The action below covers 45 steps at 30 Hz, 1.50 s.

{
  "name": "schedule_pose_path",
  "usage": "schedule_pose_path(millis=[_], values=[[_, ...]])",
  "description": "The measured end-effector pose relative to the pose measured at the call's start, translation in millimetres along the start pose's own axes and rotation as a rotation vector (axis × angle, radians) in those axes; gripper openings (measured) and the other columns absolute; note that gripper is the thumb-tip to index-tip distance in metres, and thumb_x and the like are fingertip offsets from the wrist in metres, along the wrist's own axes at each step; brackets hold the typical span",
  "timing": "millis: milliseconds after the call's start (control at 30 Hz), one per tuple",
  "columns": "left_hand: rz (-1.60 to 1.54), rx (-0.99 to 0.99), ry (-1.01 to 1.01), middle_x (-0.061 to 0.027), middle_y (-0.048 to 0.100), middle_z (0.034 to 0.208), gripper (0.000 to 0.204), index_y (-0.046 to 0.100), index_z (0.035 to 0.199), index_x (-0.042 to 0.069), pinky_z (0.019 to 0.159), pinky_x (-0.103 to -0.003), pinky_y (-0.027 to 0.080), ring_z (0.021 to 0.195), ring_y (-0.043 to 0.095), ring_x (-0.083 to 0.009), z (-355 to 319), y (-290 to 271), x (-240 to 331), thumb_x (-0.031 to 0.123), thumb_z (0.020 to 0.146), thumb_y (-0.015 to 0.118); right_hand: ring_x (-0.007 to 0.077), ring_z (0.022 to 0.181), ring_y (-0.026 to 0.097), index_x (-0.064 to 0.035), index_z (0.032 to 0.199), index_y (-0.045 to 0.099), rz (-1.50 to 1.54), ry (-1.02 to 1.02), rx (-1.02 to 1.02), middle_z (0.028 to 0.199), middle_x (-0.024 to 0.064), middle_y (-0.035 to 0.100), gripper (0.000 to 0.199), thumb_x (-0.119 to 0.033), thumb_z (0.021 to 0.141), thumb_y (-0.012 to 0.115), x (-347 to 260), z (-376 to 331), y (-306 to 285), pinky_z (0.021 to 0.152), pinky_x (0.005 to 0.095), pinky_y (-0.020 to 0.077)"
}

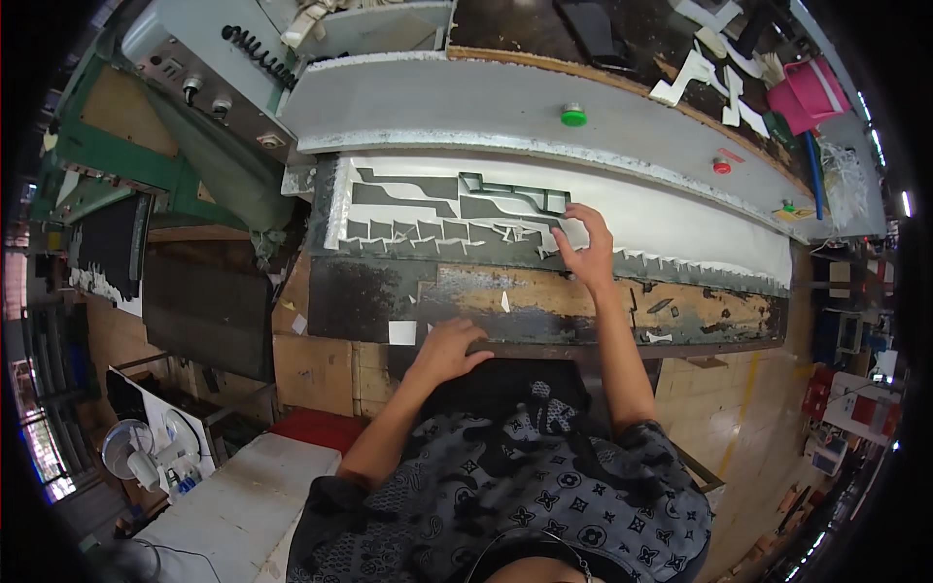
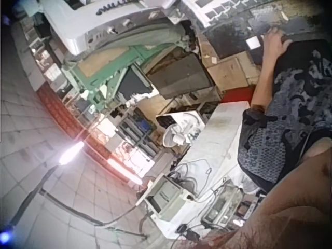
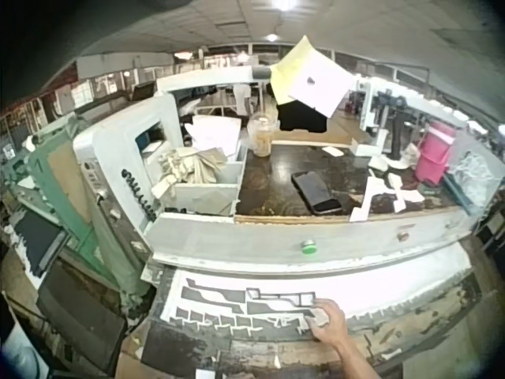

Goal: The person uses a hydraulic cutting machine to cut shapes from a white foam sheet. They repeatedly place a green template on the foam, press a green button to activate the machine, and then remove the cut foam pieces.

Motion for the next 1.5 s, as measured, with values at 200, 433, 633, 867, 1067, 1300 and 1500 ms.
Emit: schedule_pose_path(millis=[200, 433, 633, 867, 1067, 1300, 1500], values=[[0.044, 0.250, 0.000, -0.0129, 0.063, 0.097, 0.041, 0.074, 0.104, 0.005, 0.092, -0.046, 0.050, 0.101, 0.061, -0.0364, -19.7, 8.8, 5.0, 0.028, 0.074, 0.092, 0.0152, 0.055, 0.064, 0.0002, 0.072, 0.068, -0.020, -0.010, -0.203, 0.059, 0.0069, 0.067, 0.034, -0.024, 0.090, 0.083, -92.5, 50.4, -16.1, 0.057, 0.0300, 0.0521], [0.055, 0.315, 0.075, -0.0116, 0.063, 0.097, 0.040, 0.075, 0.102, 0.007, 0.092, -0.047, 0.050, 0.100, 0.062, -0.0359, -15.4, 10.0, 8.1, 0.026, 0.072, 0.093, 0.0204, 0.054, 0.069, -0.0005, 0.069, 0.070, -0.175, 0.237, -0.346, 0.056, 0.0082, 0.068, 0.040, -0.032, 0.090, 0.082, -83.7, 93.9, 7.5, 0.059, 0.0347, 0.0549], [0.097, 0.375, 0.085, -0.0104, 0.063, 0.097, 0.041, 0.074, 0.101, 0.008, 0.090, -0.047, 0.049, 0.100, 0.062, -0.0354, -22.6, 7.9, -0.5, 0.029, 0.071, 0.093, 0.0251, 0.063, 0.071, -0.0003, 0.083, 0.077, -0.108, 0.144, -0.231, 0.072, 0.0155, 0.074, 0.038, -0.037, 0.087, 0.083, -102.5, -4.0, 21.1, 0.062, 0.0370, 0.0547], [0.157, 0.404, 0.108, -0.0111, 0.061, 0.100, 0.042, 0.070, 0.104, 0.010, 0.089, -0.047, 0.047, 0.103, 0.060, -0.0348, -27.2, 10.4, 2.6, 0.031, 0.073, 0.091, 0.0341, 0.086, 0.072, -0.0022, 0.097, 0.076, -0.123, 0.366, -0.139, 0.096, 0.0168, 0.074, 0.031, -0.026, 0.082, 0.088, -83.7, -194.5, -11.9, 0.078, 0.0411, 0.0567], [0.198, 0.421, 0.138, -0.0113, 0.060, 0.098, 0.042, 0.069, 0.102, 0.010, 0.088, -0.047, 0.047, 0.101, 0.059, -0.0353, -29.5, 10.6, 6.5, 0.032, 0.074, 0.091, 0.0388, 0.125, 0.057, -0.0049, 0.119, 0.067, -0.304, 0.095, -0.107, 0.132, 0.0159, 0.063, 0.050, -0.021, 0.077, 0.089, -109.5, -233.7, -13.8, 0.111, 0.0528, 0.0427], [0.167, 0.386, 0.111, -0.0133, 0.062, 0.102, 0.042, 0.070, 0.103, 0.008, 0.091, -0.048, 0.047, 0.104, 0.059, -0.0369, -23.3, 9.1, 7.5, 0.028, 0.074, 0.092, 0.0372, 0.122, 0.058, -0.0067, 0.121, 0.067, -0.359, 0.187, -0.149, 0.122, 0.0160, 0.064, 0.054, -0.025, 0.076, 0.091, -112.3, -222.0, -15.2, 0.114, 0.0537, 0.0399], [0.168, 0.335, 0.060, -0.0155, 0.063, 0.104, 0.041, 0.072, 0.104, 0.006, 0.093, -0.049, 0.047, 0.106, 0.059, -0.0388, -18.8, 4.7, 11.4, 0.026, 0.073, 0.092, 0.0342, 0.118, 0.061, -0.0072, 0.113, 0.068, -0.358, 0.361, -0.290, 0.113, 0.0148, 0.069, 0.054, -0.043, 0.078, 0.088, -96.3, -199.5, -21.6, 0.107, 0.0525, 0.0372]])
Point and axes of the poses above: each hand's wrist, its own z-axis towards the middle knuckle, its own y-axis out of the palm, x = y × z, the point moved 4 cm from there along z, towards the middle knuckle
